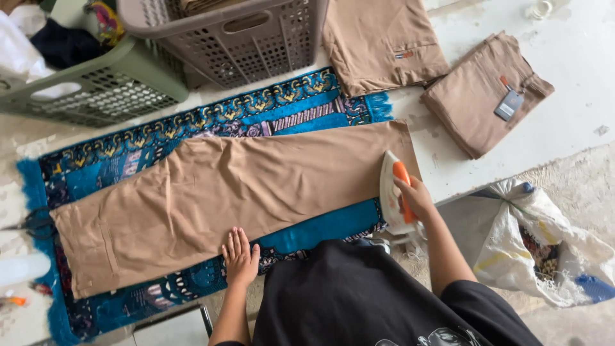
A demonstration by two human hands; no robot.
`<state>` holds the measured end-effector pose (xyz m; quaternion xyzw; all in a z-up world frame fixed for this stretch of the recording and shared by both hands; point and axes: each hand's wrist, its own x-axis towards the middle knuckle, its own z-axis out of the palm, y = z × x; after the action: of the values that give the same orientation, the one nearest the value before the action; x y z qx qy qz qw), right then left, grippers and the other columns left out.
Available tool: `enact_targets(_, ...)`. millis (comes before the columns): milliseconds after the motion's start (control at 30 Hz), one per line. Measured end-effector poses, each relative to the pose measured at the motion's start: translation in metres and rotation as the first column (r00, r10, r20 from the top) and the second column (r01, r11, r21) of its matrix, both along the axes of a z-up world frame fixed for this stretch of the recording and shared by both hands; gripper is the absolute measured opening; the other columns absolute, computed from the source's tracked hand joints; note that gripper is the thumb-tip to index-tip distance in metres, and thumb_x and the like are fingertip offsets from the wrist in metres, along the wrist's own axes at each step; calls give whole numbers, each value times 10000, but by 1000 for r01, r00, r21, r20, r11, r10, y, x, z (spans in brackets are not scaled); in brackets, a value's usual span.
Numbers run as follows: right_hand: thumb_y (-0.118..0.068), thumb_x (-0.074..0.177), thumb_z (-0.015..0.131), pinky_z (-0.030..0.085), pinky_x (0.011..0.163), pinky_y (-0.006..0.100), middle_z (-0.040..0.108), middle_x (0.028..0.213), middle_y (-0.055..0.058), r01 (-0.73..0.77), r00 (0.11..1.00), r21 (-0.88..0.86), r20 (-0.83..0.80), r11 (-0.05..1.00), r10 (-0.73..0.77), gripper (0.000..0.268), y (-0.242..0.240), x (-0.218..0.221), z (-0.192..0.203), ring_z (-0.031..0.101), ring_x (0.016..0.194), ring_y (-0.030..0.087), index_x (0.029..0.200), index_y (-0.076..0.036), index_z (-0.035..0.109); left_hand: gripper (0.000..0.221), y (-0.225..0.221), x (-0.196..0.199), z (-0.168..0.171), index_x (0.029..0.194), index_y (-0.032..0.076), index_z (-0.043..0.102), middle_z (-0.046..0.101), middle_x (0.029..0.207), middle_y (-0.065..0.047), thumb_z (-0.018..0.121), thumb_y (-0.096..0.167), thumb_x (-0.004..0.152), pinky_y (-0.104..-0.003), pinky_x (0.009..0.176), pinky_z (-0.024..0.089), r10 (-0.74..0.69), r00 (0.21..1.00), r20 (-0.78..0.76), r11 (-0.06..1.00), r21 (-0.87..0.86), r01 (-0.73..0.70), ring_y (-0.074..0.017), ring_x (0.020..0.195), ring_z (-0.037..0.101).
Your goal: Ironing and folding a pair of tan pants on a patterned mat.
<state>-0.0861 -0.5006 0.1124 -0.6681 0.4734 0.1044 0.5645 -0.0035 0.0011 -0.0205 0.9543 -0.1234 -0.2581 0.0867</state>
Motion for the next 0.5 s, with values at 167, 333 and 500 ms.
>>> enact_targets(167, -329, 958, 697, 472, 433, 353, 656, 644, 151, -147, 987, -192, -95, 970, 131, 412, -18, 4, 13, 597, 423, 247, 1164, -7, 545, 738, -3, 2, 13, 1642, 130, 2, -36, 1720, -89, 216, 517, 1052, -507, 1257, -35, 1, 1000, -8, 1000, 0, -1, -262, 1578, -34)
enact_targets(333, -415, 963, 710, 547, 377, 371, 666, 659, 184, -181, 983, -375, -41, 909, 179, 522, -26, 61, -20, 658, 429, 276, 1229, 20, 598, 681, 2, -6, 28, 1658, 147, 92, 53, 1725, -100, 242, 479, 1082, -510, 1277, 32, 16, 1000, 24, 1000, 24, -17, -279, 1584, 50)
enact_targets(500, -467, 983, 634, 574, 479, 421, 674, 807, 269, -179, 983, -499, -112, 848, 142, 479, -21, 87, -3, 691, 533, 337, 1153, -21, 587, 633, 8, -12, 31, 1658, 283, 105, 11, 1734, 24, 199, 515, 1076, -514, 1272, 52, 98, 995, 34, 992, 76, -101, -226, 1585, 28)
